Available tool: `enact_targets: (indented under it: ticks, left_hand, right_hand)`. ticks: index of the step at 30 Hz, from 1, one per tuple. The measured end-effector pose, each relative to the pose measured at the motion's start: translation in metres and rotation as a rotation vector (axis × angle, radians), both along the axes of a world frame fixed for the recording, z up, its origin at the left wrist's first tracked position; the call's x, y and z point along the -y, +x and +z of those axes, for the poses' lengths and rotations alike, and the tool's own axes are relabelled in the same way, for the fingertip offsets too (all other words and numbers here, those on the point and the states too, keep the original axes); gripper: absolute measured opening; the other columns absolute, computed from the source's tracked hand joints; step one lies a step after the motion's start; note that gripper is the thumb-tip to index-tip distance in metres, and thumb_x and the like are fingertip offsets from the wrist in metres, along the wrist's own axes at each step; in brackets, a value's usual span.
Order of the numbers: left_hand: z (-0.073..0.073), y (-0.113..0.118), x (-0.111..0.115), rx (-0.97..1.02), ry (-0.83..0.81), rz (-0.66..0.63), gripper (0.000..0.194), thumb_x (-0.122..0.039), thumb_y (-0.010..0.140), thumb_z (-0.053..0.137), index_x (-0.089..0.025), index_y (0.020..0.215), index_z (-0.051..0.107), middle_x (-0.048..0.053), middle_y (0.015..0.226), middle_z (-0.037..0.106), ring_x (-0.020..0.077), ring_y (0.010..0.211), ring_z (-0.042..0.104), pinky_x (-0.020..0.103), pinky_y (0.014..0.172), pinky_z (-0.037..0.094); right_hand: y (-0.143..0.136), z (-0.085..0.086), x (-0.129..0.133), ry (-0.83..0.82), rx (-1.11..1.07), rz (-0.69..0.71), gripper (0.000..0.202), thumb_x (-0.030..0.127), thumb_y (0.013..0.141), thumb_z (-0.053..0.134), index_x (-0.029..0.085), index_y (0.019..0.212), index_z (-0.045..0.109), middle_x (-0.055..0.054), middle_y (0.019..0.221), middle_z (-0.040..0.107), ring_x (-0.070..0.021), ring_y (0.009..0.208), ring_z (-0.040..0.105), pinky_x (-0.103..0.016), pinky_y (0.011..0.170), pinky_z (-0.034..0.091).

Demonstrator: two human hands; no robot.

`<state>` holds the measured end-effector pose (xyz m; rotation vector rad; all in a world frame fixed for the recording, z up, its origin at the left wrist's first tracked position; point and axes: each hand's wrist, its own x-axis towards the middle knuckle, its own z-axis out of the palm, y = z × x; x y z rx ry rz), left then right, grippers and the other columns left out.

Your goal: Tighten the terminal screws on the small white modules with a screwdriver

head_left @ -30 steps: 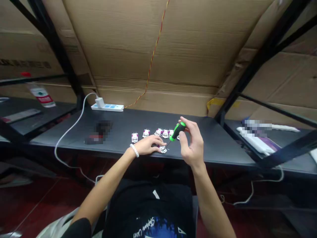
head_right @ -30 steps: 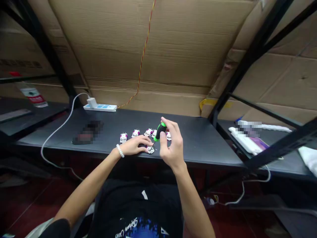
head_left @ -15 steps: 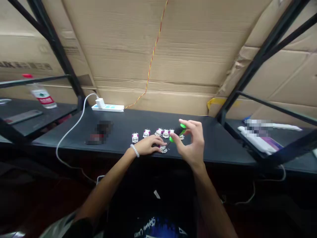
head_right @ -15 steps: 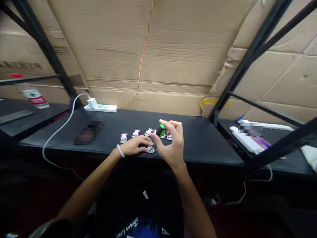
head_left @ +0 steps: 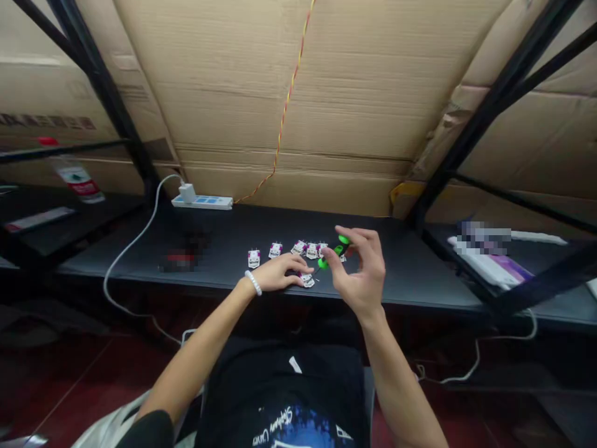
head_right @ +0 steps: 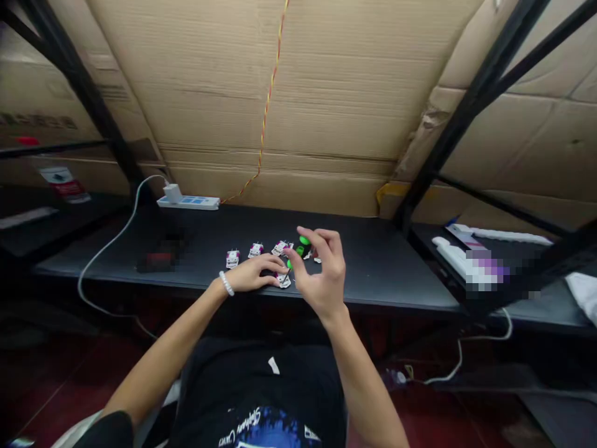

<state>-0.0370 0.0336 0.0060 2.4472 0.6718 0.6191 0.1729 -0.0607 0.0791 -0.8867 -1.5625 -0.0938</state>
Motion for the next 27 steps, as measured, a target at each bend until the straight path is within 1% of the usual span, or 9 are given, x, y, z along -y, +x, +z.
enact_targets:
  ticks: [5, 8, 10, 12, 17, 19, 23, 25, 27]
  left_hand:
    - [0.001, 0.000, 0.000, 0.003, -0.007, -0.007, 0.032, -0.032, 0.094, 0.078, -0.022, 0.124, 0.079, 0.010, 0.127, 0.074, 0.0272, 0.122, 0.067, 0.041, 0.112, 0.050]
    - [0.001, 0.000, -0.001, 0.005, -0.012, -0.009, 0.031, -0.032, 0.094, 0.078, -0.025, 0.124, 0.079, 0.009, 0.128, 0.073, 0.0258, 0.123, 0.066, 0.042, 0.113, 0.049]
    - [0.000, 0.000, -0.001, -0.001, -0.011, -0.008, 0.030, -0.031, 0.094, 0.078, -0.025, 0.124, 0.079, 0.009, 0.129, 0.073, 0.0254, 0.124, 0.065, 0.042, 0.115, 0.048]
    - [-0.001, 0.000, -0.001, 0.000, -0.011, -0.001, 0.031, -0.032, 0.094, 0.078, -0.025, 0.124, 0.079, 0.009, 0.129, 0.073, 0.0256, 0.124, 0.065, 0.042, 0.115, 0.048]
    - [-0.001, -0.001, -0.001, 0.010, -0.017, -0.011, 0.032, -0.033, 0.096, 0.076, -0.024, 0.126, 0.078, 0.009, 0.129, 0.073, 0.0268, 0.124, 0.065, 0.041, 0.114, 0.048]
    - [-0.002, -0.001, -0.001, 0.015, -0.016, -0.014, 0.032, -0.032, 0.095, 0.077, -0.024, 0.125, 0.079, 0.010, 0.128, 0.073, 0.0267, 0.124, 0.066, 0.041, 0.114, 0.048]
    - [-0.002, -0.001, -0.002, 0.022, -0.025, -0.014, 0.031, -0.032, 0.094, 0.078, -0.026, 0.125, 0.079, 0.010, 0.128, 0.074, 0.0257, 0.124, 0.065, 0.042, 0.115, 0.048]
    - [-0.002, -0.001, -0.002, 0.020, -0.026, -0.013, 0.032, -0.031, 0.094, 0.078, -0.025, 0.125, 0.079, 0.010, 0.129, 0.074, 0.0256, 0.123, 0.065, 0.041, 0.114, 0.049]
    - [-0.002, 0.000, -0.002, 0.015, -0.023, -0.017, 0.032, -0.030, 0.094, 0.078, -0.024, 0.126, 0.078, 0.010, 0.129, 0.074, 0.0257, 0.123, 0.065, 0.041, 0.113, 0.049]
  right_hand:
    - [0.002, -0.006, -0.004, -0.118, -0.011, 0.188, 0.052, 0.024, 0.108, 0.042, 0.030, 0.160, 0.044, -0.013, 0.140, 0.063, -0.0261, 0.120, 0.067, -0.049, 0.101, 0.060]
    - [0.002, -0.008, -0.005, -0.073, -0.009, 0.109, 0.050, 0.028, 0.103, 0.058, 0.030, 0.152, 0.055, -0.013, 0.138, 0.059, -0.0284, 0.122, 0.064, -0.050, 0.102, 0.059]
    - [0.001, -0.008, -0.007, -0.017, -0.014, 0.004, 0.049, 0.031, 0.095, 0.071, 0.031, 0.143, 0.064, -0.011, 0.129, 0.055, -0.0268, 0.113, 0.063, -0.046, 0.094, 0.061]
    - [0.000, -0.010, -0.010, -0.007, -0.036, -0.051, 0.048, 0.031, 0.094, 0.073, 0.031, 0.141, 0.066, -0.009, 0.122, 0.053, -0.0234, 0.104, 0.063, -0.042, 0.088, 0.062]
    - [0.003, -0.013, -0.014, -0.093, -0.047, 0.117, 0.052, 0.024, 0.107, 0.044, 0.030, 0.158, 0.047, -0.012, 0.138, 0.061, -0.0265, 0.123, 0.064, -0.050, 0.105, 0.056]
    - [0.004, -0.011, -0.013, -0.077, -0.048, 0.137, 0.050, 0.026, 0.105, 0.048, 0.029, 0.156, 0.051, -0.012, 0.139, 0.063, -0.0281, 0.125, 0.064, -0.049, 0.102, 0.057]
    - [0.005, -0.007, -0.012, -0.009, -0.058, -0.009, 0.049, 0.035, 0.090, 0.079, 0.027, 0.137, 0.068, -0.011, 0.123, 0.063, -0.0254, 0.106, 0.065, -0.039, 0.081, 0.060]
    - [0.006, -0.006, -0.011, -0.030, -0.058, -0.010, 0.046, 0.033, 0.093, 0.076, 0.027, 0.137, 0.067, -0.009, 0.120, 0.064, -0.0229, 0.099, 0.065, -0.039, 0.082, 0.060]
    - [0.007, -0.006, -0.011, -0.088, -0.049, 0.077, 0.046, 0.028, 0.102, 0.060, 0.028, 0.148, 0.058, -0.010, 0.127, 0.067, -0.0235, 0.107, 0.068, -0.043, 0.092, 0.060]
